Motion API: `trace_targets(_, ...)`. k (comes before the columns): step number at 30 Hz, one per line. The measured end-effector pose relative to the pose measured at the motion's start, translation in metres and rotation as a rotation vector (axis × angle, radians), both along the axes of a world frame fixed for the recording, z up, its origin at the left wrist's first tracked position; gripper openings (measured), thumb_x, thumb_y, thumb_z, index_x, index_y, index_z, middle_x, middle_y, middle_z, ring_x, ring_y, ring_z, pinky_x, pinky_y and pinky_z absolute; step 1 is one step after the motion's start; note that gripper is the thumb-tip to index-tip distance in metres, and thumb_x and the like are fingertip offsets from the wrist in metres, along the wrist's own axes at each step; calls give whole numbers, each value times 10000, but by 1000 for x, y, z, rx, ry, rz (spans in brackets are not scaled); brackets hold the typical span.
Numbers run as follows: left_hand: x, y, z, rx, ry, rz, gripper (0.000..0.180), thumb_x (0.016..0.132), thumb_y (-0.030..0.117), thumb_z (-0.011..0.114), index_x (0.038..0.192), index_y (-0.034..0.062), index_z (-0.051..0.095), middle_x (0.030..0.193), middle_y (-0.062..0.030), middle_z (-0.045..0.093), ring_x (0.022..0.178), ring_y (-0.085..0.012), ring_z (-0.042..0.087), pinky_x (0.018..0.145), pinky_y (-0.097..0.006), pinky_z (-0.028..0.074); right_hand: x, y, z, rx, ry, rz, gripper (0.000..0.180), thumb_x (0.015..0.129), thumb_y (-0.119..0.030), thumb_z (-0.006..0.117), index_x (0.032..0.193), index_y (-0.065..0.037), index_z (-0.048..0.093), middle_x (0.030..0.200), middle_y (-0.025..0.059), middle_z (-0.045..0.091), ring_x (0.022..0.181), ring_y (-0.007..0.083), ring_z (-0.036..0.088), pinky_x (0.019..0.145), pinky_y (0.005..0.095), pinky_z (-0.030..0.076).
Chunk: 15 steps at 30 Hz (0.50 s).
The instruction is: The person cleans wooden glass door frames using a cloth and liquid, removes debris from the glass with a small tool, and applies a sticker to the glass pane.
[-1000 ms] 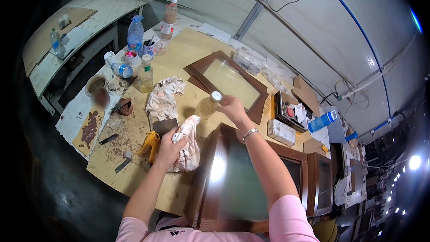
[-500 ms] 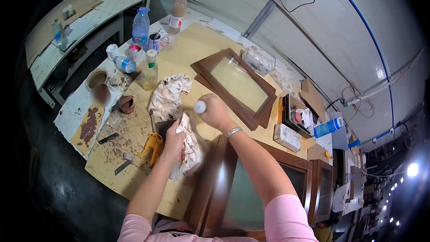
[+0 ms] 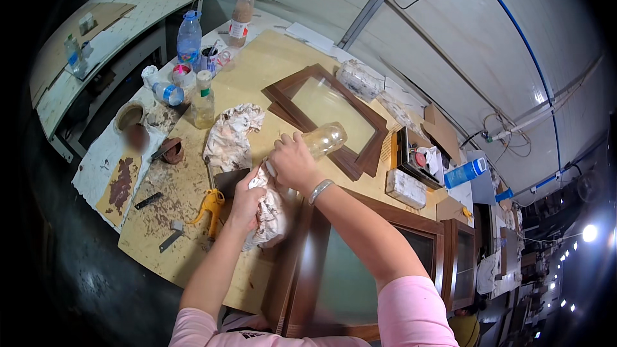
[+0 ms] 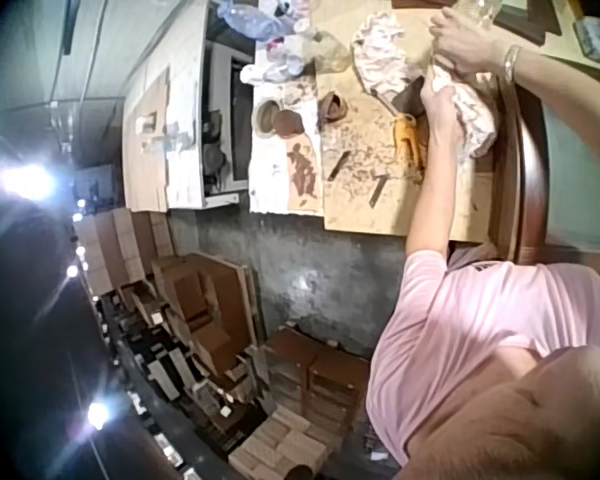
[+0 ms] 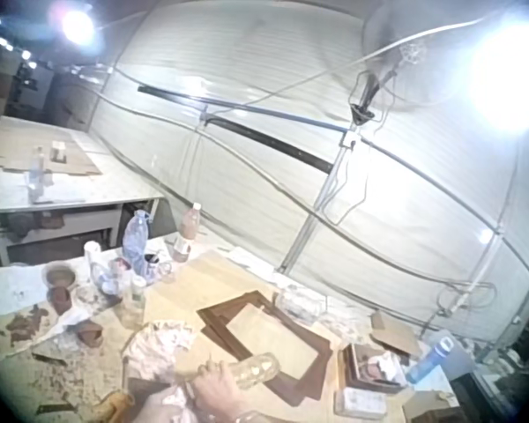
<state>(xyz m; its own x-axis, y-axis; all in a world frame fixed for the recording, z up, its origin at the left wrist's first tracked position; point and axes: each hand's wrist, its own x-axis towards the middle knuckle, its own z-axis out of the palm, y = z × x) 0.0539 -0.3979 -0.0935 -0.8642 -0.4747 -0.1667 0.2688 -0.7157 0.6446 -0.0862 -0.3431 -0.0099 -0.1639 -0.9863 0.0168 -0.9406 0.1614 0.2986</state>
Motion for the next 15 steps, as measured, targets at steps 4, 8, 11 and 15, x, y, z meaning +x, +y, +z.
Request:
trace_targets(4, 5, -4, -2, 9, 17, -30, 711, 753, -146, 395, 1455, -43, 440, 1172, -139, 649, 954, -187, 673, 831, -314, 559, 2, -3, -3, -15, 99, 51, 153, 734, -211, 668, 814, -100, 737, 913, 77, 674, 1017, 232, 569, 917, 385, 377)
trace_targets(8, 8, -1, 1, -8, 8, 7, 697, 756, -122, 413, 1449, -51, 448, 1197, -135, 648, 989, -190, 670, 864, -312, 547, 0, -9, -5, -18, 126, 8, 141, 747, -212, 663, 810, -110, 738, 913, 74, 674, 1027, 234, 565, 923, 385, 373)
trace_targets(11, 14, 0, 10, -34, -6, 10, 709, 755, -145, 399, 1457, -49, 449, 1226, -131, 636, 992, -170, 659, 869, -287, 532, -5, -13, -3, -27, 48, -76, 143, 749, -210, 661, 814, -111, 739, 900, 74, 675, 1013, 234, 581, 911, 386, 389)
trace_targets(15, 19, 5, 18, -97, -22, -3, 707, 763, -148, 406, 1461, -46, 452, 1275, -129, 620, 1026, -151, 640, 900, -262, 505, -24, -19, -10, -250, -198, -253, 187, 727, -194, 706, 852, -60, 742, 891, 99, 717, 932, 262, 659, 832, 421, 476)
